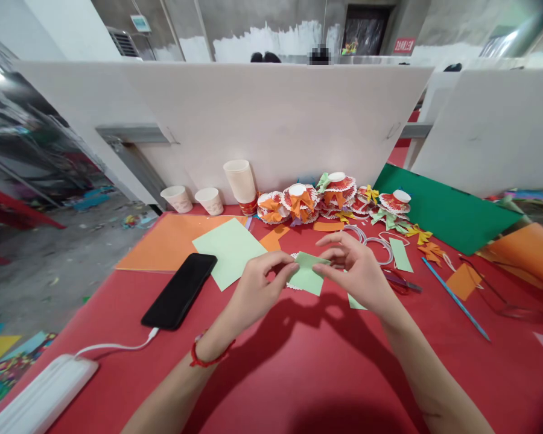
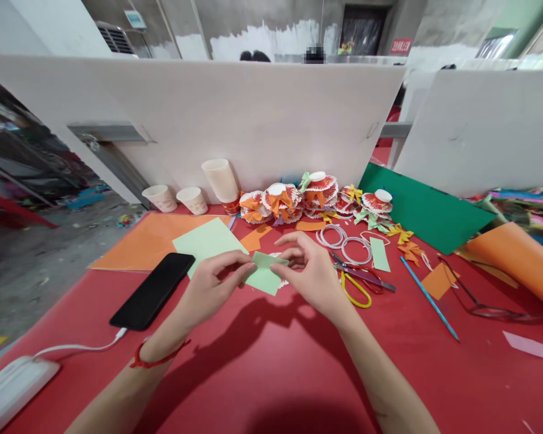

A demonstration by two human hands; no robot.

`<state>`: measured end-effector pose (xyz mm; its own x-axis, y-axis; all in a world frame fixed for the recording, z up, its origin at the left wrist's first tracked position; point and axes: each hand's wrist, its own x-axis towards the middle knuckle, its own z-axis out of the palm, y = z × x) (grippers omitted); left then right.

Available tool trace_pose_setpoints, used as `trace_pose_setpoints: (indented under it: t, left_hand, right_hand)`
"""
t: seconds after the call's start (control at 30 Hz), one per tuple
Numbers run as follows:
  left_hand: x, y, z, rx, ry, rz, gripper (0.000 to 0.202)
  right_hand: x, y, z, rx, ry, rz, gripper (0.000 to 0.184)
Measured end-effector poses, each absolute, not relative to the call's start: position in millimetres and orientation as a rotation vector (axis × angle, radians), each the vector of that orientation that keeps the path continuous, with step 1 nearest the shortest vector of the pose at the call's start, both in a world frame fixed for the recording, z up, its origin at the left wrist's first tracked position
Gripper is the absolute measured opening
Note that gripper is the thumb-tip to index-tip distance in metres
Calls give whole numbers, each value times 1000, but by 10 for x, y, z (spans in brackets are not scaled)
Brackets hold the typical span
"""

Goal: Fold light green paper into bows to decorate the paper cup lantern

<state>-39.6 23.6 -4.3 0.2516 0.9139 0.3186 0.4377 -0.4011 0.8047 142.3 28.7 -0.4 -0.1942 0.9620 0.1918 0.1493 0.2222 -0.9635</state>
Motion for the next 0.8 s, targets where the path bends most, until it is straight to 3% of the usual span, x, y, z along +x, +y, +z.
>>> trace_pose_setpoints:
  t: [0.27, 0.47, 0.8]
  left_hand:
    - [-376, 255, -83, 1933, 1203, 968, 25]
    - [-354, 241, -90, 1865, 1146, 1003, 28]
    - [-334, 226, -94, 1891, 1138, 1074, 29]
  right_hand:
    - [1455, 314, -1, -1054, -1510, 957, 18]
    - [1369, 252, -11, -1005, -1602, 1001, 28]
    - [1298, 226, -66, -1065, -1681, 1029, 26]
